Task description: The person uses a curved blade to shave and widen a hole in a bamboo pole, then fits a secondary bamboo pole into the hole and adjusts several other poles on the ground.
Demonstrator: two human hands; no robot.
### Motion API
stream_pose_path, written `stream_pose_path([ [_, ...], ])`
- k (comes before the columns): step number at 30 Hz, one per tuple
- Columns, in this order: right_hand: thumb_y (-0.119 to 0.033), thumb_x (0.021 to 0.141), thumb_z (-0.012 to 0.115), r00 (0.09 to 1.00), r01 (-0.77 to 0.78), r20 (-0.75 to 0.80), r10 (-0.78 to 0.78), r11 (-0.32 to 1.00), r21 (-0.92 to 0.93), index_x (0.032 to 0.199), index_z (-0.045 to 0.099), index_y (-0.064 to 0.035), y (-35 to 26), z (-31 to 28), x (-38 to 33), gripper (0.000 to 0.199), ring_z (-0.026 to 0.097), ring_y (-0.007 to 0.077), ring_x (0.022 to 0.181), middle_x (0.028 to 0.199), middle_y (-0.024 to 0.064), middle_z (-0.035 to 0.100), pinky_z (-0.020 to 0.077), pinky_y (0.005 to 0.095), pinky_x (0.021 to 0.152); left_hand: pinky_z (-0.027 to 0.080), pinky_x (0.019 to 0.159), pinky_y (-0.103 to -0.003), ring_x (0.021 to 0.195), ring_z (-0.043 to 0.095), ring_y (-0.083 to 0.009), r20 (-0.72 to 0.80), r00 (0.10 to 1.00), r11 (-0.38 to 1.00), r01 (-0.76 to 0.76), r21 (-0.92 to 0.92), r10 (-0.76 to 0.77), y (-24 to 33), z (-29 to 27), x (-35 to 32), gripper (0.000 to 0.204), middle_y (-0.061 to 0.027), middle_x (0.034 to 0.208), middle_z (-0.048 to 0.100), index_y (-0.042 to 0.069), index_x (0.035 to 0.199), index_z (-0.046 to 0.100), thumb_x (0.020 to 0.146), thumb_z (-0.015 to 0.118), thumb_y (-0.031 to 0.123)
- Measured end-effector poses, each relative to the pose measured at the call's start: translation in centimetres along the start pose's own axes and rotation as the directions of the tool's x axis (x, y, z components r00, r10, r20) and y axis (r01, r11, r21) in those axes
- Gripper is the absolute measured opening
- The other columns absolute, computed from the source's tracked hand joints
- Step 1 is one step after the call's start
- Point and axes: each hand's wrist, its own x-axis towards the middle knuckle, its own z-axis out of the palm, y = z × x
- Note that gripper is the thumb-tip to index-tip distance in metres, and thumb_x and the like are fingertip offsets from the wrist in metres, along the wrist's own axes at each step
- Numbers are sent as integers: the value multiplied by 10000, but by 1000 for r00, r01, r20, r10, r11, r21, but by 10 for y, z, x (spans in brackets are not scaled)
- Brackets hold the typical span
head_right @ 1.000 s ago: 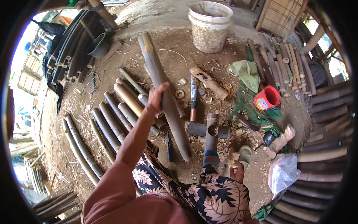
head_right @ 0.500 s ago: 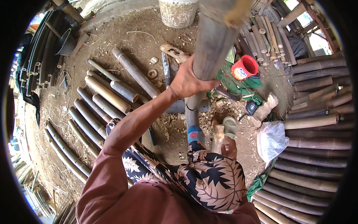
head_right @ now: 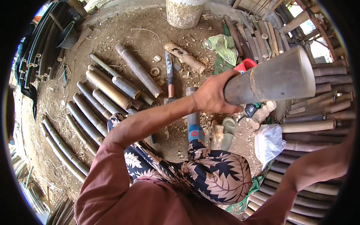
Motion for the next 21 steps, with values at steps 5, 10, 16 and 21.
stream_pose_path([
  [5,-487,919,333,780,122,512,-360,890,439,1398,381,41,-44,80,87,714,429,328,1297,1389,241,442,308,456,1098,521,844,-401,952,661,-355,0,999,998,47,42,-47,14,-23,10,831,-234,1030,646,-6,1242,467,570,838,311],
  [10,-747,866,261,996,27,40,-79,704,710,1468,300,-6,-28,29,119,956,289,367,1405,1494,219,338,162,506,1162,526,833,-389,927,666,-362,-162,985,997,-67,-26,62,34,-17,27,798,-231,1012,652,-12,1230,468,574,812,285],
  [16,-472,803,523,836,-423,530,143,783,456,1366,392,-22,37,128,-50,733,410,284,1239,1323,152,446,284,446,1059,531,831,-447,961,637,-408,-219,969,989,-134,-58,118,67,2,40,834,-241,1066,615,11,1262,445,544,793,254],
  [21,-220,737,719,796,-530,597,98,590,610,1260,484,-24,14,203,-161,607,548,224,1063,1139,88,577,421,389,953,523,735,-449,828,654,-370,-508,795,904,-422,-73,330,86,-29,142,716,-276,982,617,-85,1138,473,638,768,335],
])
